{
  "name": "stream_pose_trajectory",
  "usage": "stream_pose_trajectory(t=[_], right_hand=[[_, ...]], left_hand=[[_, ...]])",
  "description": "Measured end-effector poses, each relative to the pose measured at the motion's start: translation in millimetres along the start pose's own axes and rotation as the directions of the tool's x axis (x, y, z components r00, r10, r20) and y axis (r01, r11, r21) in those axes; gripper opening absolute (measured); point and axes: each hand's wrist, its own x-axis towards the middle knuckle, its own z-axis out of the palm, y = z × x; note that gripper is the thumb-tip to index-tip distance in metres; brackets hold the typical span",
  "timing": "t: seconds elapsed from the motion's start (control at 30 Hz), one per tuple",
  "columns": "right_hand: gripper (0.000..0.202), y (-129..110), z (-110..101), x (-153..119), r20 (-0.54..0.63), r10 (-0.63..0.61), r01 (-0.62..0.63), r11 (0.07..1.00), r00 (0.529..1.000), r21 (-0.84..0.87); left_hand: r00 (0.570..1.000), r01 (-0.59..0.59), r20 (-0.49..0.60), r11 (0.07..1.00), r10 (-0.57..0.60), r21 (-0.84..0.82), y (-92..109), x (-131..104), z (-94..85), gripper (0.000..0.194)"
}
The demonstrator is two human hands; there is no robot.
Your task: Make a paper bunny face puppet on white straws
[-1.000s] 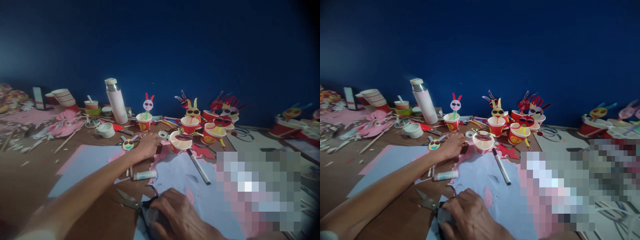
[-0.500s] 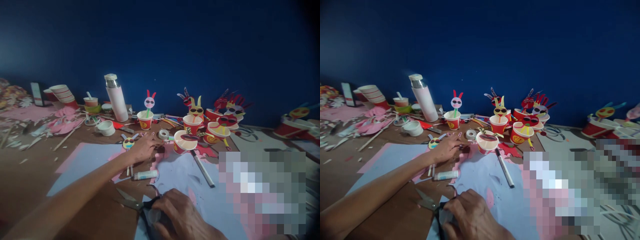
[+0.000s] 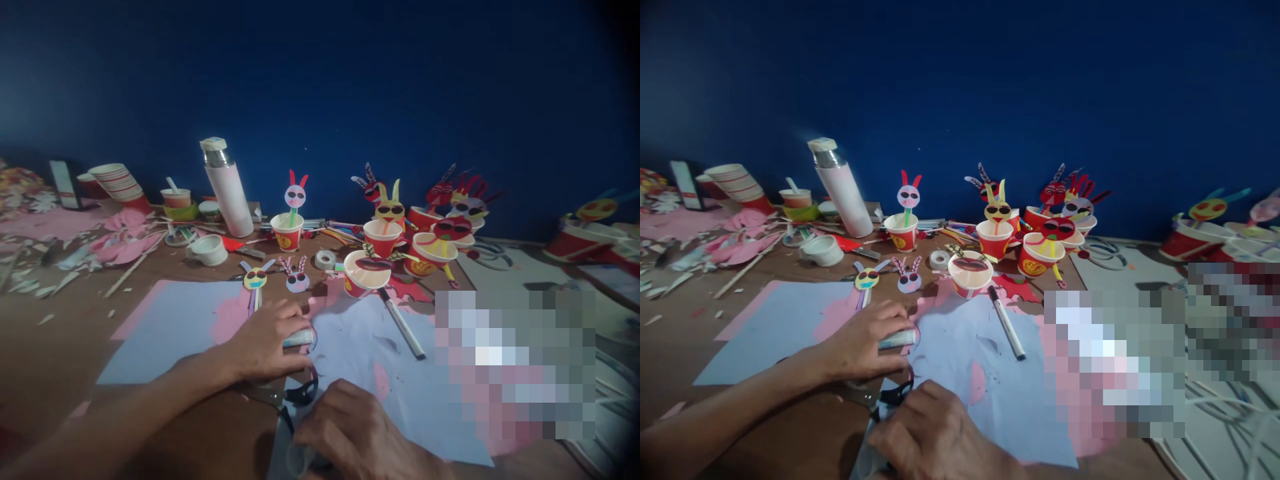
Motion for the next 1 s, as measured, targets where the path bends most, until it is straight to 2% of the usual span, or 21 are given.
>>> stream_pose_trajectory(t=[0.13, 0.3, 0.47, 0.6, 0.73, 0.87, 1.0], right_hand=[[0.027, -9, 5, -1, 0.056, -0.036, 0.035, 0.999, 0.998, 0.014], [0.034, -19, 16, -7, 0.263, -0.068, 0.052, 0.996, 0.962, 0.069], [0.036, -20, 13, -6, 0.248, -0.063, 0.057, 0.998, 0.967, 0.032], [0.043, -20, 10, -3, 0.213, -0.073, 0.069, 0.997, 0.974, 0.026], [0.042, -21, 13, -5, 0.178, -0.080, 0.075, 0.997, 0.981, 0.036], [0.043, -20, 15, -5, 0.172, -0.071, 0.071, 0.997, 0.983, 0.011], [0.043, -20, 12, -3, 0.132, -0.075, 0.074, 0.997, 0.988, 0.012]], left_hand=[[0.998, 0.038, 0.046, 0.998, -0.040, 0.058, -4, -8, -0.8, 0.021], [0.996, 0.092, 0.001, 0.986, -0.093, 0.136, -17, -6, -5.2, 0.020], [0.994, 0.105, -0.040, 0.968, -0.099, 0.227, -23, -3, -5.7, 0.023], [0.999, -0.033, 0.001, 0.972, 0.034, 0.233, -12, -5, -7.5, 0.035], [0.971, -0.231, 0.110, 0.953, 0.213, 0.195, 12, -7, -7.2, 0.042], [0.938, -0.334, 0.155, 0.926, 0.309, 0.175, 24, -3, -0.9, 0.033], [0.924, -0.371, 0.159, 0.913, 0.347, 0.168, 17, 1, 5.5, 0.019]])
